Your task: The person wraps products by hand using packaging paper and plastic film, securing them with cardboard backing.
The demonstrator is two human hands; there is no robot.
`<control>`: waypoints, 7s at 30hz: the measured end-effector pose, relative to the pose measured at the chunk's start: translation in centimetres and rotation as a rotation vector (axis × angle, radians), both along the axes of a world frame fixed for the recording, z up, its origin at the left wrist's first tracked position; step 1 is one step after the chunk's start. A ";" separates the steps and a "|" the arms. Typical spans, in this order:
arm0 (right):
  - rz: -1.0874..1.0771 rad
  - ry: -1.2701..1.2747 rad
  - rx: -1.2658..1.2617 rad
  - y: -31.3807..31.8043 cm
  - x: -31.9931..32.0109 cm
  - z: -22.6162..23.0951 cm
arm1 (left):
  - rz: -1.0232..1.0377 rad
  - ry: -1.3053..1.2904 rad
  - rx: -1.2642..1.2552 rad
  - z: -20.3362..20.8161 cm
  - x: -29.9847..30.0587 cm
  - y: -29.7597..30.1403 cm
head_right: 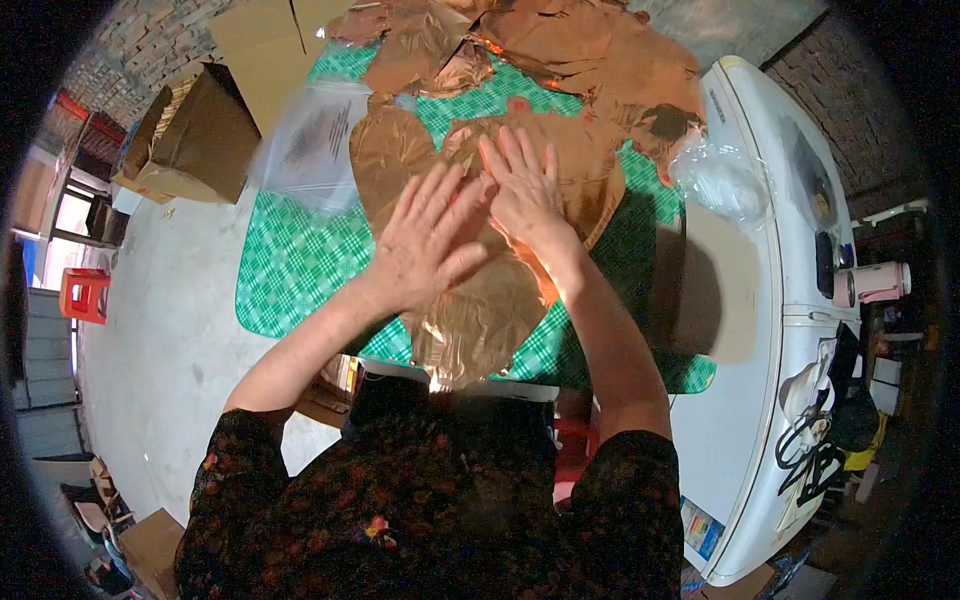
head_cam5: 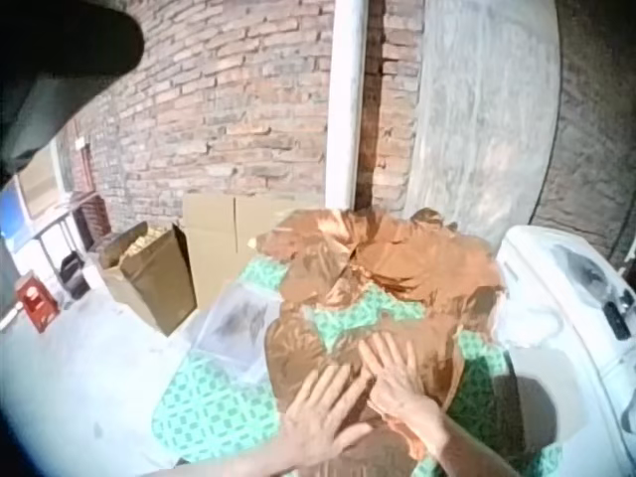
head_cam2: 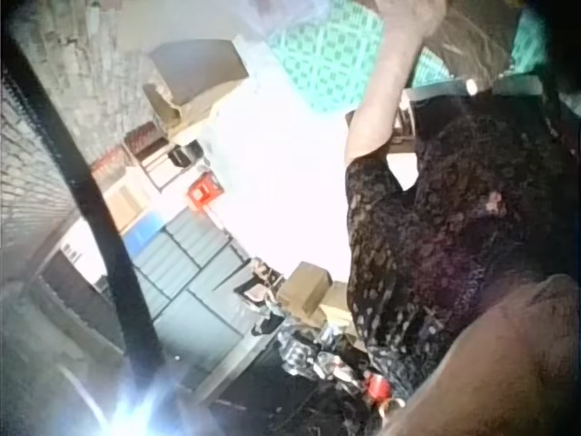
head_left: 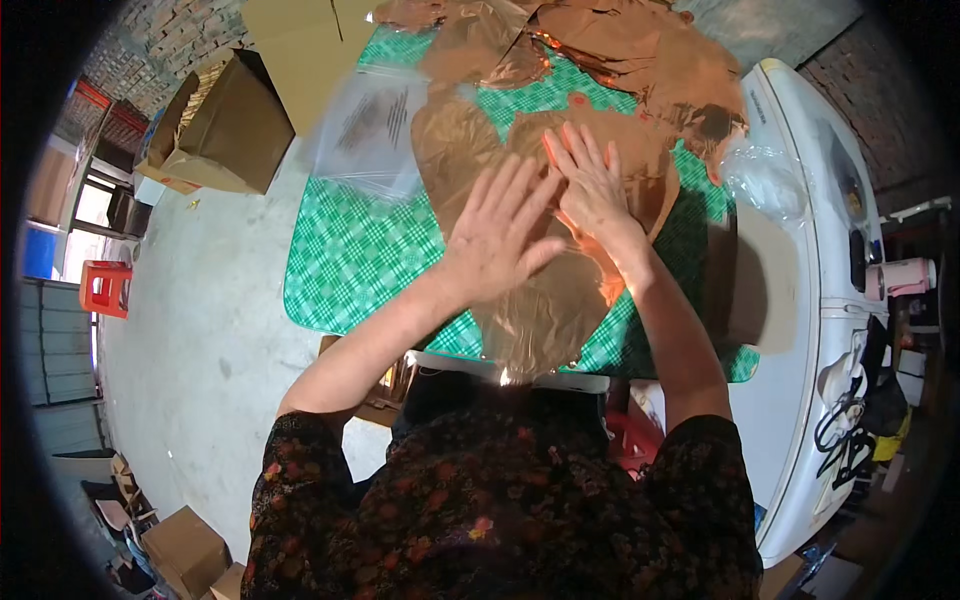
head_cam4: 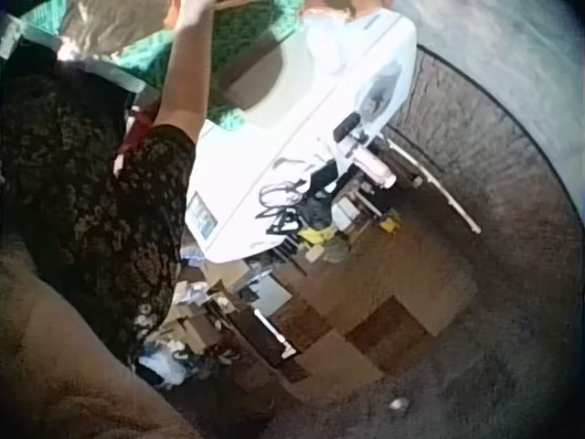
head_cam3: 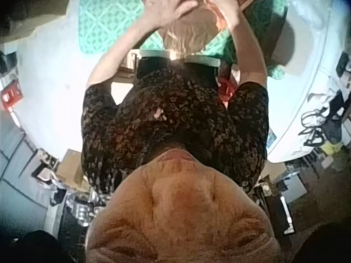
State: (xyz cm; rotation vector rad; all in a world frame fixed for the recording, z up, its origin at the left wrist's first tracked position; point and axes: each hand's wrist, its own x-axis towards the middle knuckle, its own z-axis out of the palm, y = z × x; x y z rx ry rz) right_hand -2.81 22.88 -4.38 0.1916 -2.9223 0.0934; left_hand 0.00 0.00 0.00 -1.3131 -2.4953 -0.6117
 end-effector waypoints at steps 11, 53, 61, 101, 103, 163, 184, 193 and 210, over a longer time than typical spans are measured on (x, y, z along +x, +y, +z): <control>-0.054 -0.045 -0.034 -1.1 0.1 1.0 | 0.202 0.051 -0.003 -3.8 -6.8 -1.9; -0.107 -0.136 0.028 -1.5 0.1 1.8 | 0.067 -0.253 0.183 -3.5 -8.2 8.6; -0.199 -0.145 -0.051 1.9 -0.3 1.1 | 0.099 -0.139 0.066 -4.6 -8.0 8.6; -0.312 0.093 -0.986 14.2 -0.7 4.0 | 0.152 -0.011 -0.084 -4.2 -7.0 9.4; -0.364 -0.218 -1.252 12.7 -0.3 5.7 | 0.157 -0.015 -0.081 -4.4 -6.9 9.0; -0.034 -0.066 -0.069 3.0 -0.1 1.5 | 0.201 0.281 -0.321 -5.9 -7.6 8.0; -0.025 0.038 -0.016 3.4 -0.6 0.3 | 0.104 0.117 0.111 -3.1 -6.9 8.5; -0.059 -0.020 0.018 3.4 0.0 1.0 | 0.284 0.217 0.662 4.8 -9.5 5.5; -0.048 -0.006 0.124 3.0 0.0 0.9 | -0.112 -0.316 0.229 -2.0 -12.5 11.6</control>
